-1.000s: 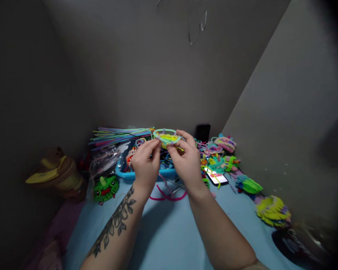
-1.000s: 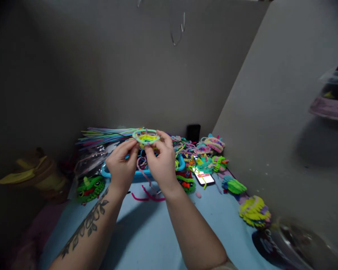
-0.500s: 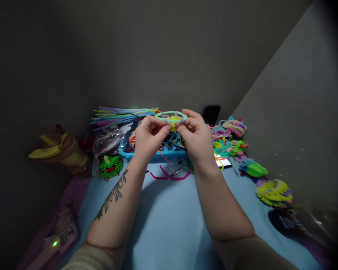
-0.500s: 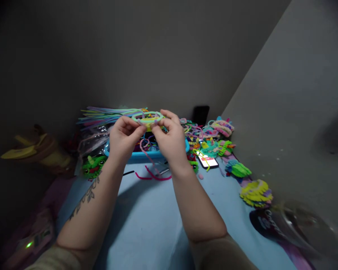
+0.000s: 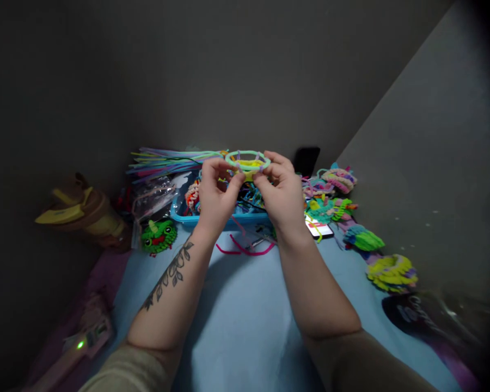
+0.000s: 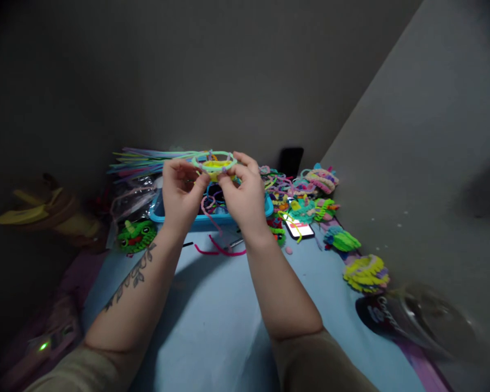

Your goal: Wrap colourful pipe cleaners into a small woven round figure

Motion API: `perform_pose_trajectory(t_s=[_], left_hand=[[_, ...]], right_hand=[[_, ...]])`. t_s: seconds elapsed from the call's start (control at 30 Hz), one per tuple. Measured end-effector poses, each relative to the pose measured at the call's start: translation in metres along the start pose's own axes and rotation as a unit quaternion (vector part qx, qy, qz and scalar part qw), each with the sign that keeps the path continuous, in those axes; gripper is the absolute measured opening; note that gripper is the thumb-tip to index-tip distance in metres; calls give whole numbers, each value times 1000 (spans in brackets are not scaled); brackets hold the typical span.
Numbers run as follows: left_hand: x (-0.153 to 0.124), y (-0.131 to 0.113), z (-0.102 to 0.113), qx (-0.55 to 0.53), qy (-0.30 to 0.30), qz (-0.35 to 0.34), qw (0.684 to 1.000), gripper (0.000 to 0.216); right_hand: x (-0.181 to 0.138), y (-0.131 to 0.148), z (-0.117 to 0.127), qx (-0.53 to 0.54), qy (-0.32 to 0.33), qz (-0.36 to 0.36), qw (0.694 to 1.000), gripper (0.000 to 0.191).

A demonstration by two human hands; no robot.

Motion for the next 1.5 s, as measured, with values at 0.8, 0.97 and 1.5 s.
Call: perform_pose_trajectory(t_s=[0.8,0.97,1.5], left_hand=[[-17,-47,8,162,-40,-193,967,11],[-20,-10,15,-49,-134,31,989,9],[-6,22,-3,-102,17,203,974,13]], right_hand=[[-6,10,-5,15,12,-2,1000,12],[-6,0,-5,57,-17,-15,998,13],[-3,4,5,10,-41,-4,999,15]])
Point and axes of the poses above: each hand's wrist, its own x-axis towards the middle knuckle, its own z-axis out of the back of the hand, y = z × x, the point moved 10 cm from there along x, towards the middle knuckle, and after that the axes turned 2 degrees about x, right-handed, at the moved point
